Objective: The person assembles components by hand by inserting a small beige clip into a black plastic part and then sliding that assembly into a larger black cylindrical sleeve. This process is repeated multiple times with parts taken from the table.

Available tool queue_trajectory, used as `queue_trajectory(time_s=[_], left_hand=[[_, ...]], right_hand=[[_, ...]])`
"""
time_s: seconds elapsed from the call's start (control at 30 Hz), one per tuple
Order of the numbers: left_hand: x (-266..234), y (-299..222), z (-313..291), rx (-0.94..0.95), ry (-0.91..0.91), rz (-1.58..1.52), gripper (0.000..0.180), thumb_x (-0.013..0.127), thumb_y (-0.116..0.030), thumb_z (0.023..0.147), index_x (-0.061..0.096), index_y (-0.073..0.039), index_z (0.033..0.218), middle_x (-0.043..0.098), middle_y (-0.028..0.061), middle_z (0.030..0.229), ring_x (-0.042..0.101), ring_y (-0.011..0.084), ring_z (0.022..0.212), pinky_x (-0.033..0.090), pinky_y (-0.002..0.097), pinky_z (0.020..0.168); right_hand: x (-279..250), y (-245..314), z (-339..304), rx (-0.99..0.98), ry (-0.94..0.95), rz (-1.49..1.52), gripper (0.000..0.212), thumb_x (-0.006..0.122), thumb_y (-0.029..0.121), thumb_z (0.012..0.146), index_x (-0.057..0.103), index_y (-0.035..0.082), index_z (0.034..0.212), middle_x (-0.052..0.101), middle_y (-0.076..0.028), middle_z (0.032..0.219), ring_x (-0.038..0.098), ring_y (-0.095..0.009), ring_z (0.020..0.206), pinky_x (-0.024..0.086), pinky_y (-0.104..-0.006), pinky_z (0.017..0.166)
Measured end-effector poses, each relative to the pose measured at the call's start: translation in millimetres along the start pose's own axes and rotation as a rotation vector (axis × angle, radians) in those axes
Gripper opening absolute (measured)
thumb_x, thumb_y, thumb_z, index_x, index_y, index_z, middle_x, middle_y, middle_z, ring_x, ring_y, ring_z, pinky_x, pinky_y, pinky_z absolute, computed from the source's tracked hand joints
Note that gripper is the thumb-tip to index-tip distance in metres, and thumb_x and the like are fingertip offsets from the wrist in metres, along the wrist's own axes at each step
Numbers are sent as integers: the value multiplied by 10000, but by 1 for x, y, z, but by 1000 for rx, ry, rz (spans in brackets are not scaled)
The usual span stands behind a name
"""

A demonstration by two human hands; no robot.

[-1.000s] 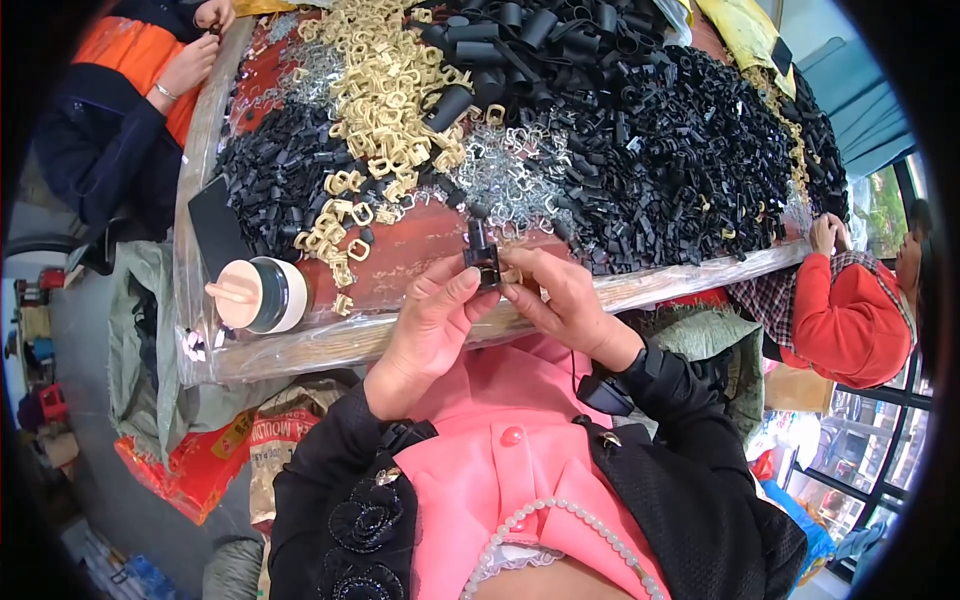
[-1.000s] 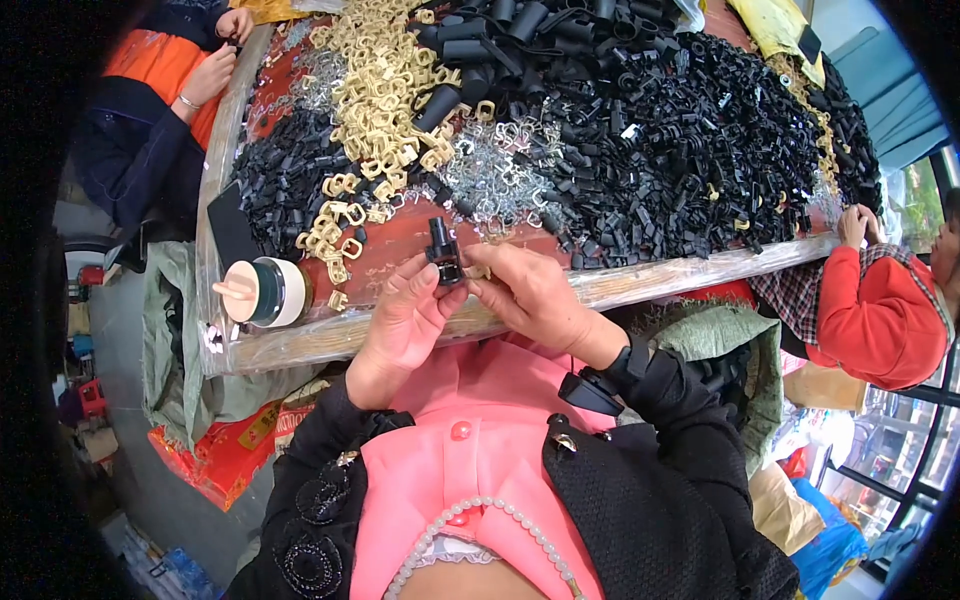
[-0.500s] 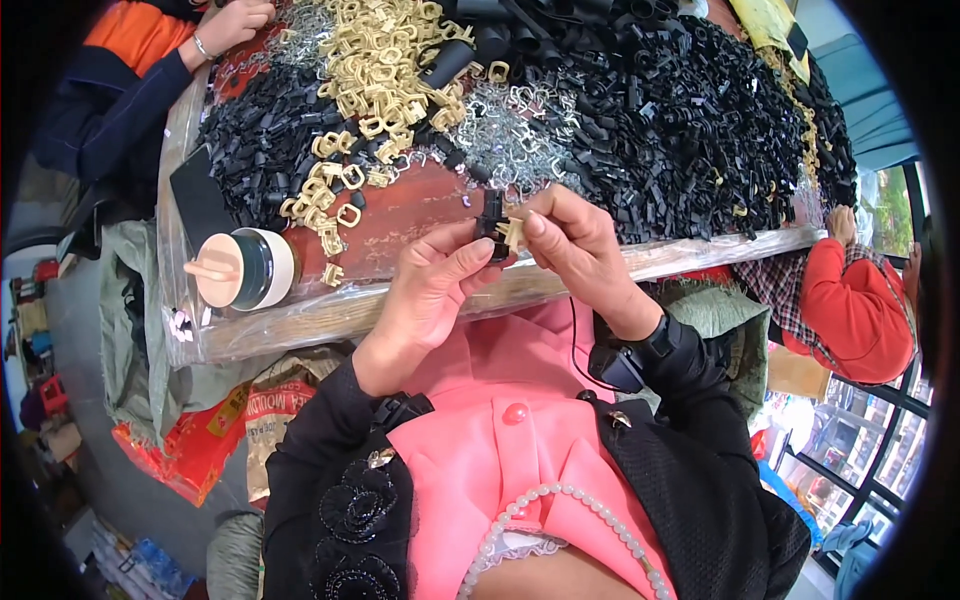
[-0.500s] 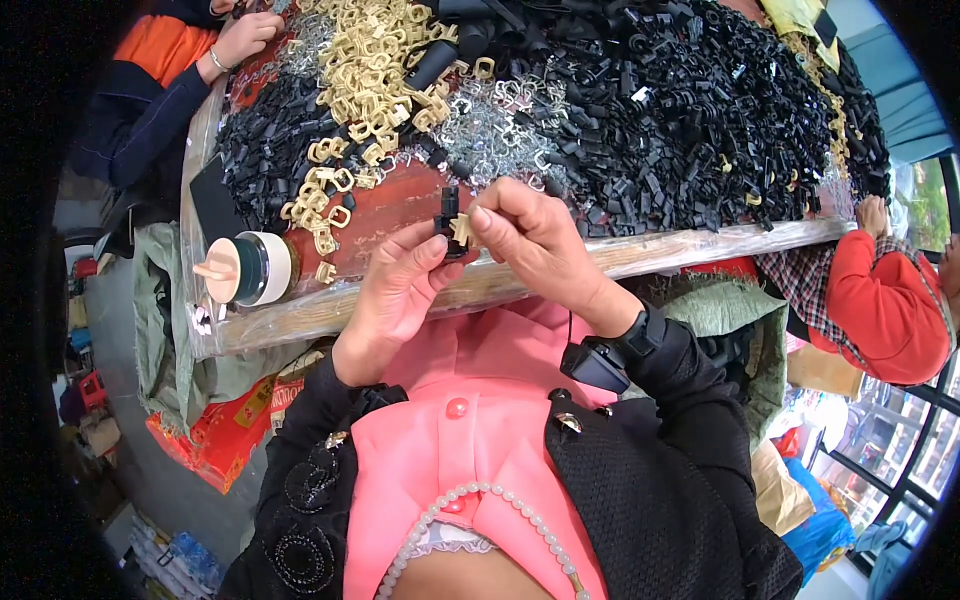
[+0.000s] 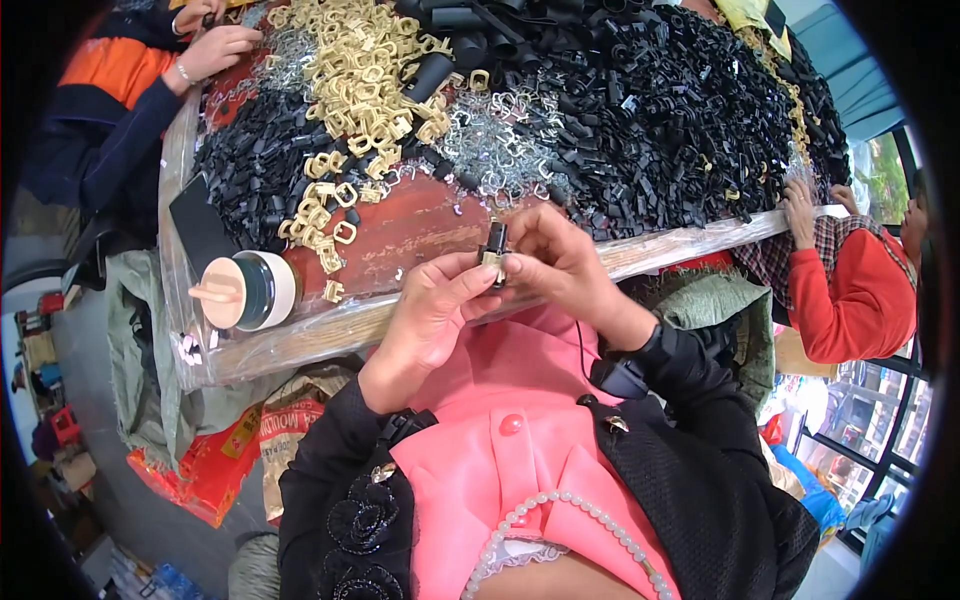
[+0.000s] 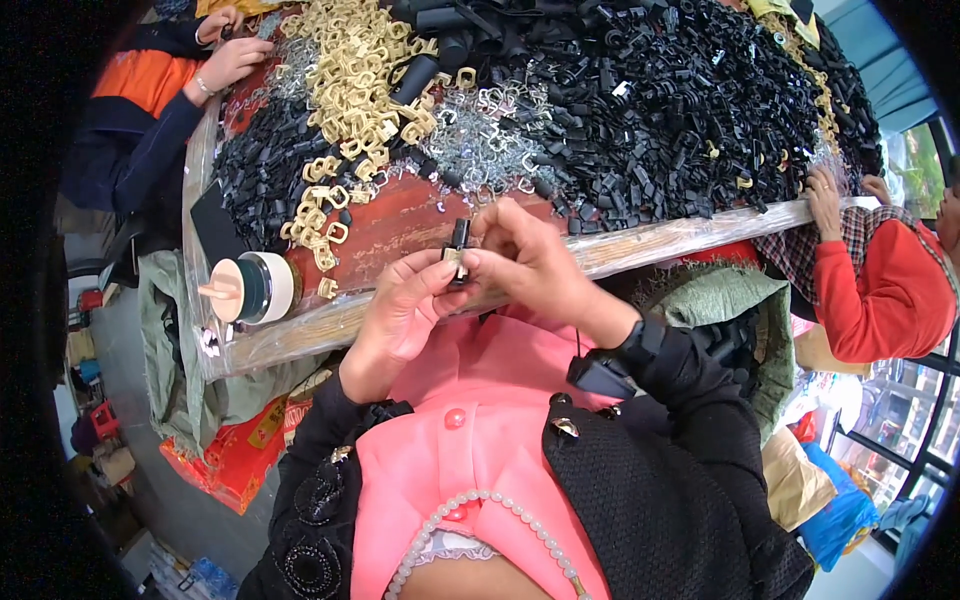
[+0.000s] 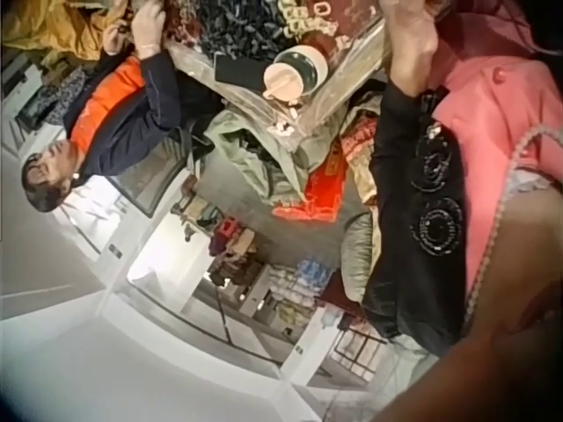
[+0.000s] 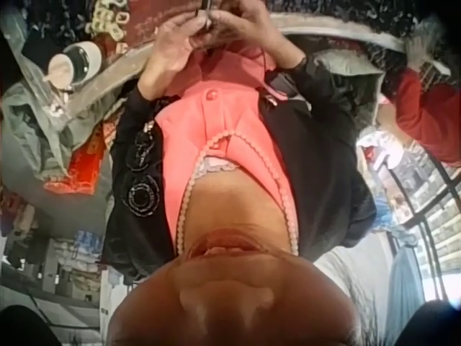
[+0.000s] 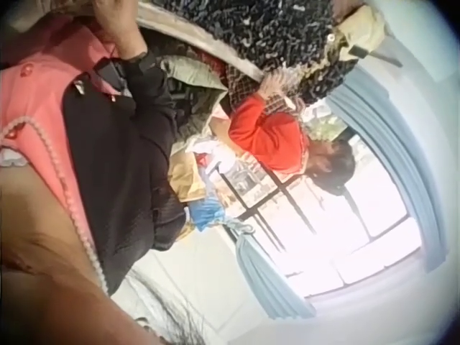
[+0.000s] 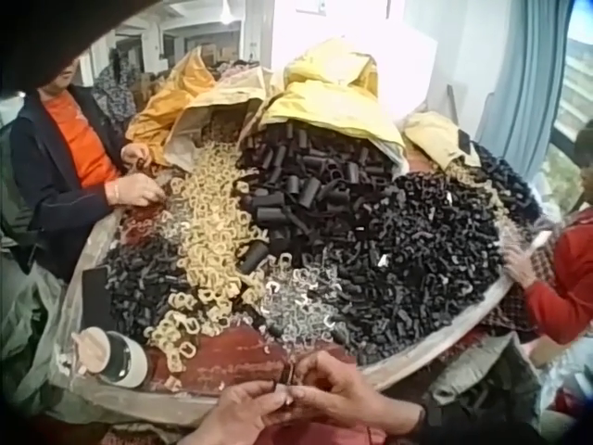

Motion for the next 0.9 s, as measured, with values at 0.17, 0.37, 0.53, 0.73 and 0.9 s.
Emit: queue_trajectory(time_s=[0.17,0.37,0.53,0.73,0.9], left_hand=[[-9,-5,8,6,3,38,209,562,-136,781,558,25,915,600,90,832,595,142,700,492,216,614],[-8,-5,17,-29,-1,46,219,556,-152,779,550,21,914,598,101,832,593,143,700,493,213,621],[-5,-1,16,-19,-12,45,237,554,-152,777,532,26,933,592,117,840,596,157,725,504,218,630],[0,2,4,5,10,35,230,560,-140,773,530,22,934,590,115,853,594,162,748,505,223,642],[0,-1,-1,32,-18,10,218,563,-124,774,528,15,939,589,114,863,593,166,761,504,226,647]], right_hand=[[-69,7,24,-367,-286,-824,105,608,44,707,550,15,789,506,-63,708,501,-184,586,390,-260,519],[-81,-7,46,-438,-300,-1070,138,613,78,693,565,24,811,497,-81,699,512,-249,611,403,-308,533],[-85,-12,56,-258,-271,-973,136,609,94,691,550,20,788,483,-87,682,506,-237,598,396,-312,522],[-83,-18,58,-235,-222,-871,131,603,85,690,504,9,731,457,-77,633,486,-194,558,377,-293,498],[-81,-7,44,-297,-271,-631,145,595,84,728,469,11,720,439,-18,599,460,-105,555,360,-253,485]])
Point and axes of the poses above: each hand's wrist, its own z-axis towards the middle knuckle, its own x-axis out of the palm, y = z × x, the point moved 5 cm from there along z, towards the middle knuckle
